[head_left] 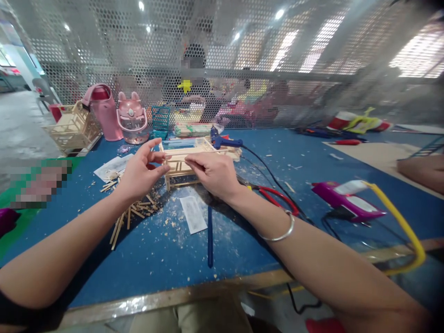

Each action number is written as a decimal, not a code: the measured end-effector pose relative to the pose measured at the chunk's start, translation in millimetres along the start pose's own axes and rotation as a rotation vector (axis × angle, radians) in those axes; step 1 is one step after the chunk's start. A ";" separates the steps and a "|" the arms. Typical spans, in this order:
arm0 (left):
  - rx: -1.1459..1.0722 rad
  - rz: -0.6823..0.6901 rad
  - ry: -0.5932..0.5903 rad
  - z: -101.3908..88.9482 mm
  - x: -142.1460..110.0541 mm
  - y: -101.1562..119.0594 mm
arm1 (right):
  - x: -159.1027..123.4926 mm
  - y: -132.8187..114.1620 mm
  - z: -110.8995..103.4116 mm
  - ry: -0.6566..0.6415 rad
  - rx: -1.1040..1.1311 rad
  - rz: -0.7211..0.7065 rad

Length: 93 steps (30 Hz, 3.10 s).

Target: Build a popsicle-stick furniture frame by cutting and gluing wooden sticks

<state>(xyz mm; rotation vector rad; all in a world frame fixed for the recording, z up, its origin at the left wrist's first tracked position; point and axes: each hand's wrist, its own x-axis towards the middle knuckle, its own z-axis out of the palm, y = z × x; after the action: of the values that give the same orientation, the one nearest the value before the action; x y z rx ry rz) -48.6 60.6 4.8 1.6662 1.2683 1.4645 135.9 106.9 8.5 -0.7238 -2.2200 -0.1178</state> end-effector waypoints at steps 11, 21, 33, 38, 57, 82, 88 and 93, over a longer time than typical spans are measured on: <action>0.161 0.054 0.127 9.3 -4.9 6.1 | -1.8 3.3 7.1 0.025 -0.011 -0.003; 0.177 0.101 0.220 17.1 -7.4 1.7 | -3.3 2.3 7.7 0.049 -0.003 0.047; 0.188 0.118 0.200 16.3 -7.8 -0.5 | -3.0 2.7 10.8 0.027 0.008 0.057; 0.188 0.132 0.175 15.2 -9.2 -1.0 | -3.0 2.1 10.4 0.040 0.018 0.043; 0.179 0.167 0.166 14.1 -9.1 -5.3 | -2.8 0.8 10.8 0.008 0.025 0.078; -0.050 0.039 0.219 27.9 -45.9 39.8 | -5.2 -39.7 -16.5 -0.301 1.055 0.410; 0.095 0.194 0.114 23.5 -55.0 31.2 | -16.9 -44.5 -12.6 -0.525 1.232 0.397; 0.048 0.186 0.053 20.0 -59.7 29.9 | -18.2 -42.4 -12.3 -0.569 1.200 0.463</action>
<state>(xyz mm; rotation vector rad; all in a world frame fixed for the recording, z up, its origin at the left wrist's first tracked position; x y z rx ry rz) -17.9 -1.9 2.0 1.8294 1.2121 1.6076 131.0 59.4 10.0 -0.5472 -2.0121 1.6579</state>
